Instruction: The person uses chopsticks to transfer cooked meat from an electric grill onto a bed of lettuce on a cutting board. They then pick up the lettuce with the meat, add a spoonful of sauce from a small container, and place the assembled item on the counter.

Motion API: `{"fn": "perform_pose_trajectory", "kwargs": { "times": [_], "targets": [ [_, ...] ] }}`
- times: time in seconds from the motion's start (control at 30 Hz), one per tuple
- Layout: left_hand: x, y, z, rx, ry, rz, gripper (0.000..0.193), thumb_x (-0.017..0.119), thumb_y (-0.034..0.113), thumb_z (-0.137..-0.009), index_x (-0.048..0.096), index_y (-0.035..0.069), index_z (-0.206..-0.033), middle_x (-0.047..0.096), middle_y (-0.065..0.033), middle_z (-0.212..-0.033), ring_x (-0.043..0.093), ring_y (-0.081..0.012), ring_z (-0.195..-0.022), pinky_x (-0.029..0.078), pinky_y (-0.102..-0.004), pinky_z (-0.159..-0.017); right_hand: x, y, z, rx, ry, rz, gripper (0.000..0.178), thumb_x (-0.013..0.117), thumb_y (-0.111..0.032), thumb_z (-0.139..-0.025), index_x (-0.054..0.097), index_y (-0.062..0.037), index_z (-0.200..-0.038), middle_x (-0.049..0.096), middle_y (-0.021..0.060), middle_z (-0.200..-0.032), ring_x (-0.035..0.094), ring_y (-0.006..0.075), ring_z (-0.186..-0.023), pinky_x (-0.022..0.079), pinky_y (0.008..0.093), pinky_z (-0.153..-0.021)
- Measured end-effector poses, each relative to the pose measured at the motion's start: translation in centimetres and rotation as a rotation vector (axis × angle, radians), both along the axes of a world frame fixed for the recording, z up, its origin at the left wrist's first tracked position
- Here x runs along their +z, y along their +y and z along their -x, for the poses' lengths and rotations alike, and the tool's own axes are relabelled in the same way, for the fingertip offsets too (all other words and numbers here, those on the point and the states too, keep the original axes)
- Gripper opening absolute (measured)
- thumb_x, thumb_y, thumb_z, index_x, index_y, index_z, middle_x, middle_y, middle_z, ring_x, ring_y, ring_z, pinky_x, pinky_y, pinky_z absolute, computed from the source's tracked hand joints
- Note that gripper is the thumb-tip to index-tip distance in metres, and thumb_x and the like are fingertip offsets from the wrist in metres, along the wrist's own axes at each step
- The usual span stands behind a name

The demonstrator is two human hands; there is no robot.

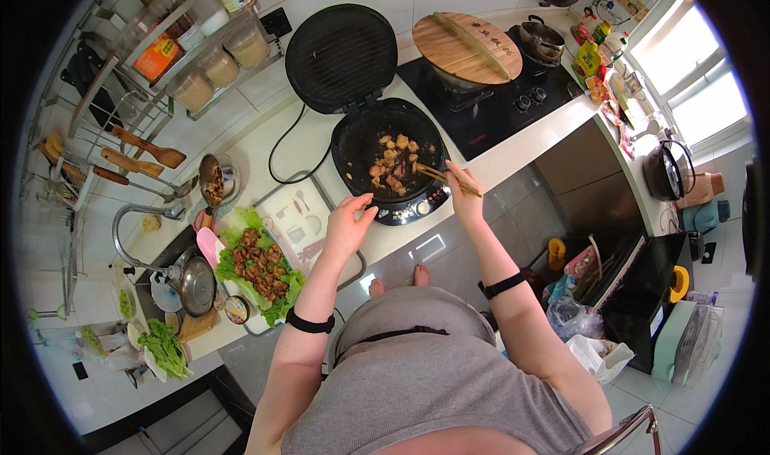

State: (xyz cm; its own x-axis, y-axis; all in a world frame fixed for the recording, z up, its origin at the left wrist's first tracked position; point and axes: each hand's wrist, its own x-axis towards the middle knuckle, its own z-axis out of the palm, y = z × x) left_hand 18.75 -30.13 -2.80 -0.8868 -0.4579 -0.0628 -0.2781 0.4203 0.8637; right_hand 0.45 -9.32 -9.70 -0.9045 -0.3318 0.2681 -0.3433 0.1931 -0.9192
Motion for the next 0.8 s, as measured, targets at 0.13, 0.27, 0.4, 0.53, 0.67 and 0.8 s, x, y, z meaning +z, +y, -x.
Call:
{"fn": "perform_pose_trajectory", "kwargs": {
  "times": [0.13, 0.27, 0.4, 0.53, 0.67, 0.8],
  "targets": [
    [0.2, 0.1, 0.0, 0.002, 0.011, 0.003, 0.035, 0.068, 0.018, -0.086, 0.064, 0.003, -0.117, 0.066, -0.0122, -0.108, 0.064, -0.0232, -0.1, 0.049, -0.0323, -0.088, -0.8, -0.7, 0.7, -0.073, -0.217, 0.24, 0.027, 0.057, -0.008, -0.094, 0.063, -0.0033, -0.12, 0.061, 0.0046, -0.088, 0.062, 0.0122, -0.083, 0.053, 0.0251, -0.077],
    [0.3, 0.0, -0.3, 0.016, 0.005, -0.012, 0.036, 0.067, 0.018, -0.086, 0.064, 0.003, -0.118, 0.066, -0.0121, -0.108, 0.064, -0.0228, -0.1, 0.049, -0.0322, -0.089, -1.0, 0.3, 1.7, -0.136, -0.605, 0.369, 0.031, 0.054, -0.007, -0.094, 0.059, 0.0016, -0.123, 0.063, 0.0114, -0.097, 0.064, 0.0151, -0.088, 0.057, 0.028, -0.08],
    [0.4, 0.0, -0.7, 0.025, -0.006, -0.037, 0.036, 0.068, 0.018, -0.086, 0.064, 0.003, -0.118, 0.066, -0.012, -0.107, 0.064, -0.0226, -0.099, 0.049, -0.0321, -0.089, 0.0, 1.5, 2.9, -0.186, -0.614, 0.415, 0.032, 0.055, -0.008, -0.094, 0.059, 0.0016, -0.124, 0.062, 0.0097, -0.098, 0.064, 0.0156, -0.09, 0.057, 0.0284, -0.083],
    [0.6, -0.1, -1.0, 0.042, 0.028, -0.053, 0.035, 0.067, 0.018, -0.086, 0.064, 0.003, -0.118, 0.066, -0.0118, -0.107, 0.064, -0.0224, -0.099, 0.049, -0.032, -0.089, 1.2, 0.9, 3.2, -0.099, -0.488, 0.378, 0.03, 0.057, -0.012, -0.096, 0.06, -0.0011, -0.124, 0.059, 0.0061, -0.098, 0.06, 0.0133, -0.094, 0.055, 0.0288, -0.086],
    [1.2, -0.1, -1.4, 0.055, 0.037, -0.055, 0.034, 0.067, 0.017, -0.086, 0.064, 0.003, -0.117, 0.066, -0.0112, -0.106, 0.064, -0.0221, -0.099, 0.049, -0.0315, -0.088, 1.7, -1.0, 2.8, 0.017, -0.198, 0.19, 0.027, 0.057, -0.012, -0.096, 0.063, -0.0008, -0.12, 0.055, 0.0029, -0.091, 0.058, 0.01, -0.082, 0.05, 0.0238, -0.075],
    [1.8, -0.7, -2.2, 0.067, 0.032, -0.047, 0.034, 0.066, 0.017, -0.087, 0.064, 0.002, -0.117, 0.066, -0.0112, -0.106, 0.064, -0.0217, -0.1, 0.048, -0.0309, -0.088, 2.4, 0.0, 2.7, -0.018, -0.17, 0.212, 0.026, 0.057, -0.012, -0.096, 0.064, -0.0004, -0.118, 0.056, 0.0044, -0.093, 0.061, 0.0118, -0.084, 0.052, 0.025, -0.076]
  ]
}}
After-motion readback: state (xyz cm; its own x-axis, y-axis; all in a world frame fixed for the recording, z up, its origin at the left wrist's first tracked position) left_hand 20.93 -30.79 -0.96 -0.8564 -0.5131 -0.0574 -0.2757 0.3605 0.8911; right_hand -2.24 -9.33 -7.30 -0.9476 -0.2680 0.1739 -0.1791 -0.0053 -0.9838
